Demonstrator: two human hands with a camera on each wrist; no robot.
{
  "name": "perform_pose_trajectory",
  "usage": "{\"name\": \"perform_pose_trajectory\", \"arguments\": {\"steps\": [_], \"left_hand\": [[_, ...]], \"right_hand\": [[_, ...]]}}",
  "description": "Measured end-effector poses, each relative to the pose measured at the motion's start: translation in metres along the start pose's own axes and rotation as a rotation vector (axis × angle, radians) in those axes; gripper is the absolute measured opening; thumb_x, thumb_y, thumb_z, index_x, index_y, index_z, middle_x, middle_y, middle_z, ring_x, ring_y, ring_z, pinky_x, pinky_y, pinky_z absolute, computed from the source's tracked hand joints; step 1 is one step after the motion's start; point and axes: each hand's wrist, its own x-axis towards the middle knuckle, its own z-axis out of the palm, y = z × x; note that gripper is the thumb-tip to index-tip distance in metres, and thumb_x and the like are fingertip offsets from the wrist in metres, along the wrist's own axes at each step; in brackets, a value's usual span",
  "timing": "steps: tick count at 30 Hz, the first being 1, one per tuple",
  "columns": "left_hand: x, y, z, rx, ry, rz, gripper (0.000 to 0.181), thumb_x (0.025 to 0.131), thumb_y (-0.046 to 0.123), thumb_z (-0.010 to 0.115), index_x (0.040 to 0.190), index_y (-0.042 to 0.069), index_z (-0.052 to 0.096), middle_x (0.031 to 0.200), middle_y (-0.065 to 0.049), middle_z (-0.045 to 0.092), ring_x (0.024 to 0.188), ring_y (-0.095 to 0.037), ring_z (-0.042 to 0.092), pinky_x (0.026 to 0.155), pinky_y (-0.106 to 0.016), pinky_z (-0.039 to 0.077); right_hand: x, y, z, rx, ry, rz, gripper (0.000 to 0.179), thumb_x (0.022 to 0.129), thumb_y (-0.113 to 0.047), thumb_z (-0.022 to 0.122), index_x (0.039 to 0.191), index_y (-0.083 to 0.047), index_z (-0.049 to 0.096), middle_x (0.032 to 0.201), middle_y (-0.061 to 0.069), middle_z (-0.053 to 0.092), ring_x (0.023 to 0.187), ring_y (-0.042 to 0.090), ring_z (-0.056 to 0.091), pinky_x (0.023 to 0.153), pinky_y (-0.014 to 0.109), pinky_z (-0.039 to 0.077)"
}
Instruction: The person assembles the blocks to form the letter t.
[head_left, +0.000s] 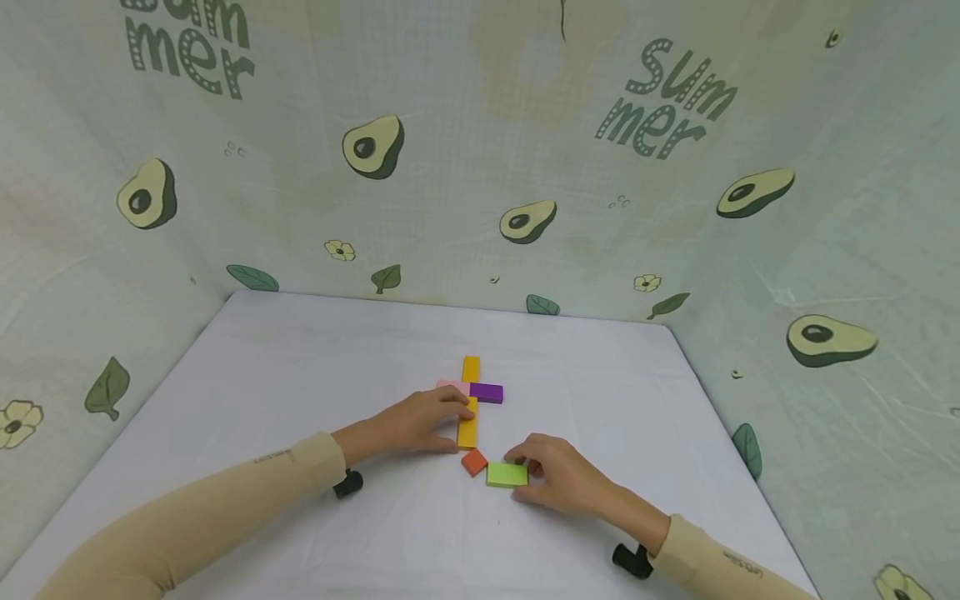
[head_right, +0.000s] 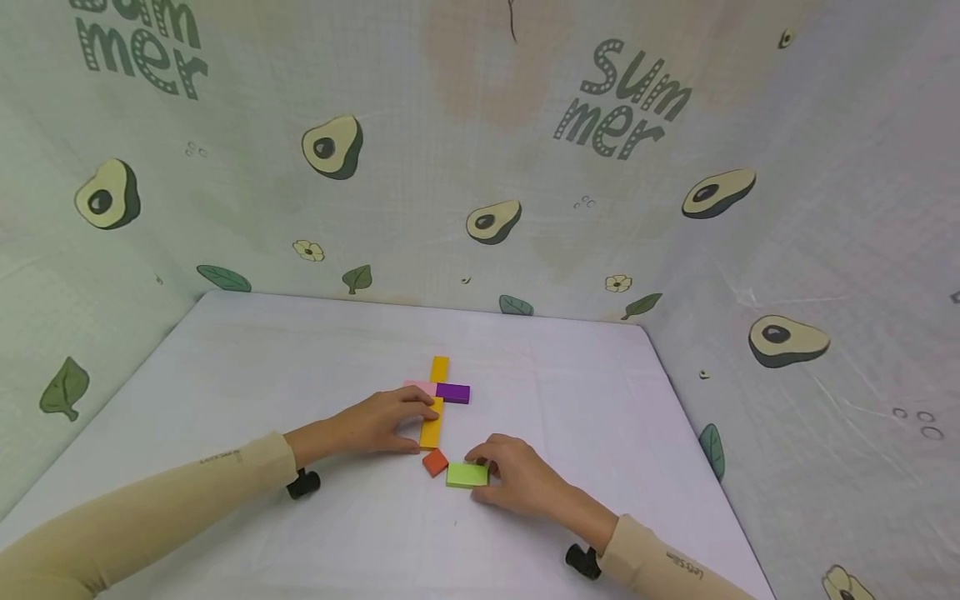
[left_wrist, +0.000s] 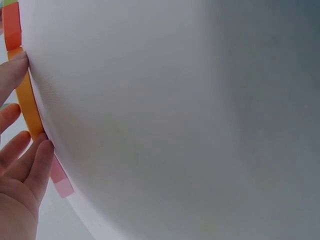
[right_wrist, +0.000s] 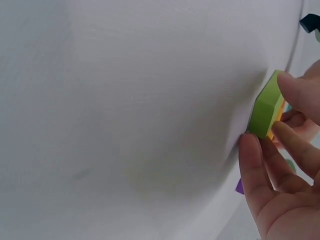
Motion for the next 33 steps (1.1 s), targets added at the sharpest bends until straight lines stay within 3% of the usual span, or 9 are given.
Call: {"name": "perform_pose_trajectory", "arguments": {"steps": [19,25,33], "left_hand": [[-0.006,-0.001,-0.009,-0.031,0.002,-0.003,0.058,0.091,0.036,0.086,0.144,0.023,0.066,0.152,0.002,0.053,0.139,-0.018,0.055,0.113,-0.037,0.051],[-0.019,-0.009,-0.012,-0.019,0.048,-0.056,0.063,0.089,0.036,0.089,0.146,0.027,0.064,0.152,0.005,0.053,0.132,-0.016,0.06,0.108,-0.038,0.055],[-0.047,-0.017,-0.021,0.12,0.134,-0.151,0.063,0.089,0.049,0.085,0.146,0.033,0.064,0.15,0.007,0.057,0.129,-0.015,0.063,0.101,-0.039,0.06]], "right_hand": [[-0.007,0.008,-0.015,0.033,-0.045,0.028,0.048,0.088,-0.024,0.089,0.132,-0.015,0.073,0.112,-0.008,0.069,0.098,0.015,0.062,0.083,0.028,0.057],[-0.014,0.015,-0.024,0.019,-0.018,0.026,0.049,0.089,-0.02,0.088,0.134,-0.014,0.071,0.117,-0.003,0.07,0.103,0.018,0.063,0.087,0.035,0.06],[-0.025,0.024,-0.039,-0.008,0.019,0.061,0.052,0.088,-0.02,0.089,0.136,-0.013,0.07,0.125,0.001,0.069,0.11,0.025,0.065,0.092,0.043,0.061]]}}
